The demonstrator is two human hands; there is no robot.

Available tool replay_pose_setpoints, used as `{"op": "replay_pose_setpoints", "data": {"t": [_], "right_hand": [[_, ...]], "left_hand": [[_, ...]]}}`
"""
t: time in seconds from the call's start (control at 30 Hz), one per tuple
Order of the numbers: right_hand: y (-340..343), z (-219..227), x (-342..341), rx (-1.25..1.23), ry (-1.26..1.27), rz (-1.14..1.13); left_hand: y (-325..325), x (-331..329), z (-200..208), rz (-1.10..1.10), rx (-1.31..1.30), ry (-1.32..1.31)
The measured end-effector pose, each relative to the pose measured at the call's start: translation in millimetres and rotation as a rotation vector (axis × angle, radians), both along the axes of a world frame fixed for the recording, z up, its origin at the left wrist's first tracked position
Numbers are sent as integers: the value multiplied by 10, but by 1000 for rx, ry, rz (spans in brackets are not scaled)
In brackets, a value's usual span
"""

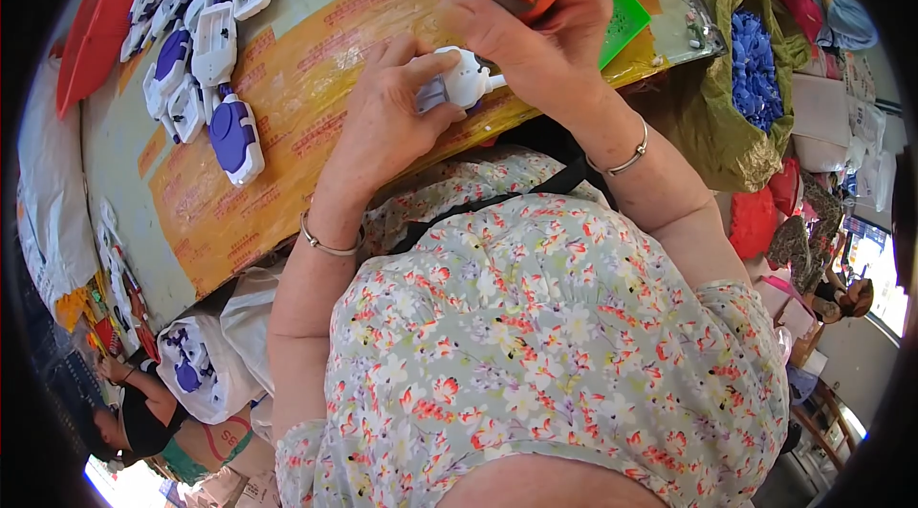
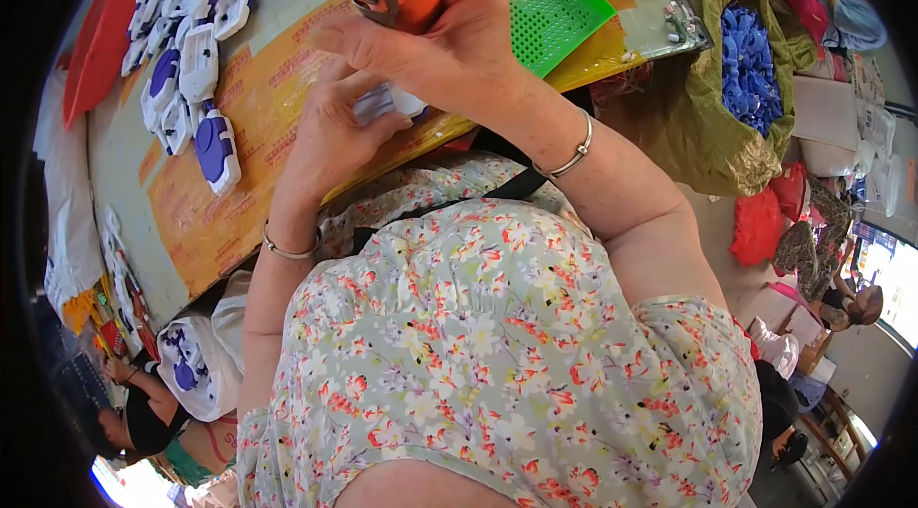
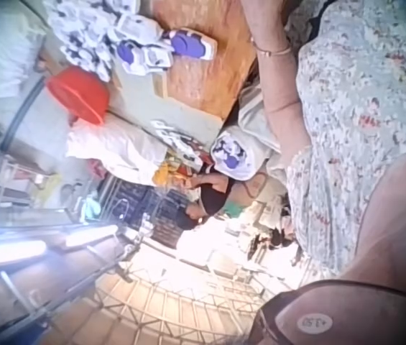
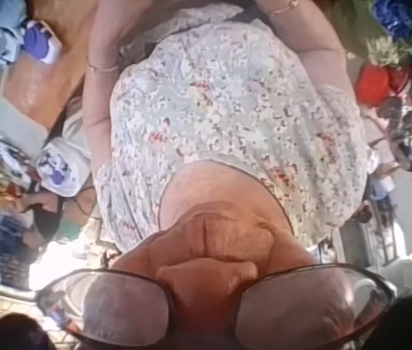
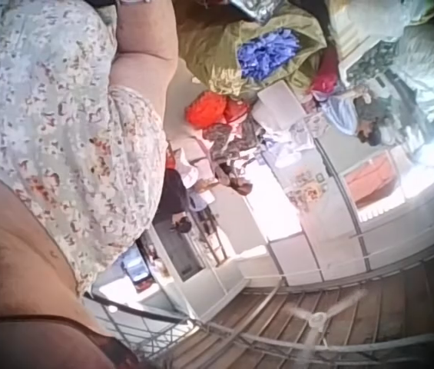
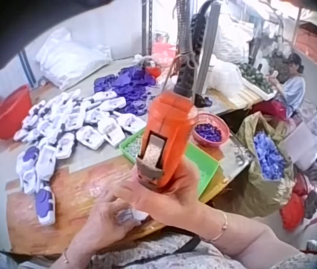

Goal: Assembling small plastic toy components and white shafts into housings using an electric screwdriver.

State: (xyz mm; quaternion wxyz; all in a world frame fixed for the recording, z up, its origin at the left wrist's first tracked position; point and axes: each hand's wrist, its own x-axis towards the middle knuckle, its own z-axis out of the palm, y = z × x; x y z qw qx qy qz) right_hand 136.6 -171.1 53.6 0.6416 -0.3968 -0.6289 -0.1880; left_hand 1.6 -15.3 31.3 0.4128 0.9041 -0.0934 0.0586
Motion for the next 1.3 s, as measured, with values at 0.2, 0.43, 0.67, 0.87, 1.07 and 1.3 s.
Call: {"op": "replay_pose_setpoints", "data": {"t": [0.2,0.43,0.67,0.87,1.07,1.3], "right_hand": [[-5,-214,-48,-55,-10,-257],[51,-222,-65,-141,-144,-418],[-95,76,-547,-76,973,61],[-255,309,-515,-35,714,-61],[-279,183,-569,-116,793,-127],[-424,232,-452,-109,749,-173]], "left_hand": [[-38,-17,25,7,65,-30],[-54,36,-55,34,62,-63],[33,-85,-53,120,138,-123],[381,36,-184,449,157,-202],[1000,-295,91,685,684,-147],[1195,-891,-91,693,539,125]]}}
